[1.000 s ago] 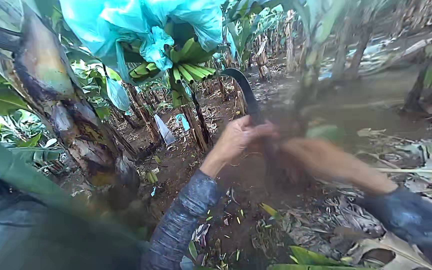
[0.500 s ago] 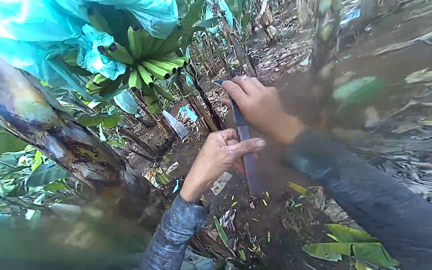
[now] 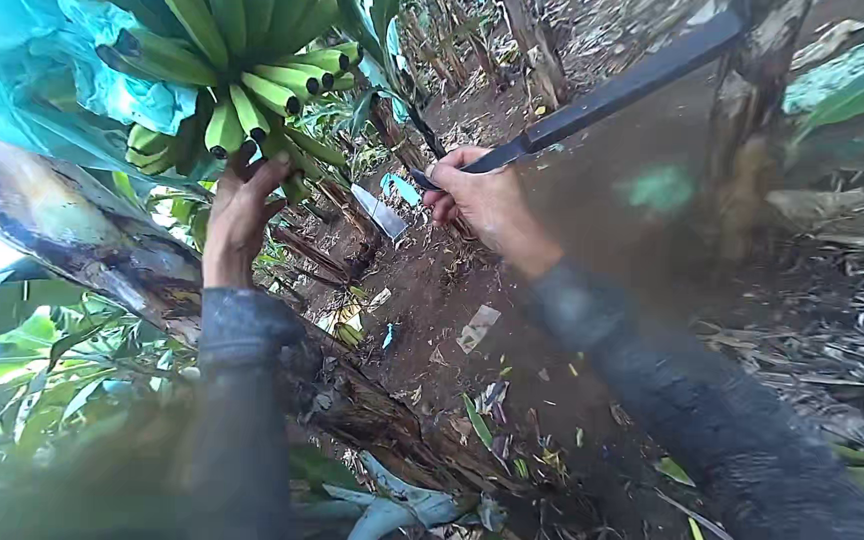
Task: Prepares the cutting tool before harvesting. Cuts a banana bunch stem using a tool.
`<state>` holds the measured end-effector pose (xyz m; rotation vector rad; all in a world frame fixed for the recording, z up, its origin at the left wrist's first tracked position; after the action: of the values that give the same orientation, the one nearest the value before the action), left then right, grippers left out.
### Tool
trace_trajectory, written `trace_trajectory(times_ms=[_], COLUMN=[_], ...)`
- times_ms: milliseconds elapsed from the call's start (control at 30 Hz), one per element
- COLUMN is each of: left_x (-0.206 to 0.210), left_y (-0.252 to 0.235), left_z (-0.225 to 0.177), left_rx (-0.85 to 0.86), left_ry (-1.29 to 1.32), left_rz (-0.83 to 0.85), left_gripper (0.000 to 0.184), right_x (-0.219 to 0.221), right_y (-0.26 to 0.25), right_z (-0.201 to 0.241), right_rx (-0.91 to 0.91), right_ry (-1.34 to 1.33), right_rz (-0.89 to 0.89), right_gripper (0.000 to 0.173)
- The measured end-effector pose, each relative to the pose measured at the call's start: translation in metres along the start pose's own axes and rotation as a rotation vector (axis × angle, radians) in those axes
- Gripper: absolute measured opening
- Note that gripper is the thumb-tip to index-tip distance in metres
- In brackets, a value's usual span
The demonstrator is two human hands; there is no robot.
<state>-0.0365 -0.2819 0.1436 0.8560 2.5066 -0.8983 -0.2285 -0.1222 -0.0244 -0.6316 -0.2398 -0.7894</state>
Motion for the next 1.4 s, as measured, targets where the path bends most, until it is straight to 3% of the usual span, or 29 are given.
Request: trace_trajectory(times_ms=[100,167,300,567,633,733,867,1133,1400], left_x=[0.015,0.026,0.034,0.015,0.018,0.029,0.027,0.03,0.031], left_y=[-0.041,-0.033,0.002,-0.03,-0.021,0.011,-0.017,-0.019,-0.018], left_z=[0.009,0.011,0.011,0.018,0.015,0.009,0.015,0.018,0.02], left_rx=[0.027,-0.007,-0.036,0.048,0.039,-0.024,0.007,-0.004,-0.042], left_ry=[0.135,0.199,0.223,0.167,0.18,0.229,0.306,0.355,0.394], left_rz=[0.068,0.063,0.068,0.189,0.191,0.119,0.195,0.268,0.224], left_gripper=[0.046,0.032,0.035,0.035,0.039,0.029,0.027,0.03,0.027], right_x=[0.017,0.027,0.05,0.102,0.108,0.114,0.114,0.121,0.121], right_y=[-0.008,-0.012,-0.019,-0.025,-0.025,-0.026,-0.03,-0.034,-0.037], right_z=[-0.011,-0.016,-0.025,-0.038,-0.038,-0.038,-0.037,-0.031,-0.031], right_rx=[0.065,0.12,0.202,0.395,0.4,0.413,0.366,0.332,0.338], right_ry=[-0.176,-0.253,-0.421,-0.7,-0.715,-0.726,-0.7,-0.682,-0.588], right_rz=[-0.01,-0.012,0.005,0.015,0.025,0.037,0.001,-0.011,-0.018], right_gripper=[0.012,0.014,0.018,0.017,0.017,0.017,0.015,0.014,0.014])
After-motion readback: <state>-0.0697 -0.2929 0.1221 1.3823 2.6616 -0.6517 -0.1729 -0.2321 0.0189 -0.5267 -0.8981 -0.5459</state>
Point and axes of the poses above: each hand's wrist, its own y-axis away from the middle knuckle, its own x-axis out of the palm, z = x × y, the point moved 7 cm from there along -y, towards the middle knuckle, and after that the axes turned 7 degrees about y, right-handed, at the moved point
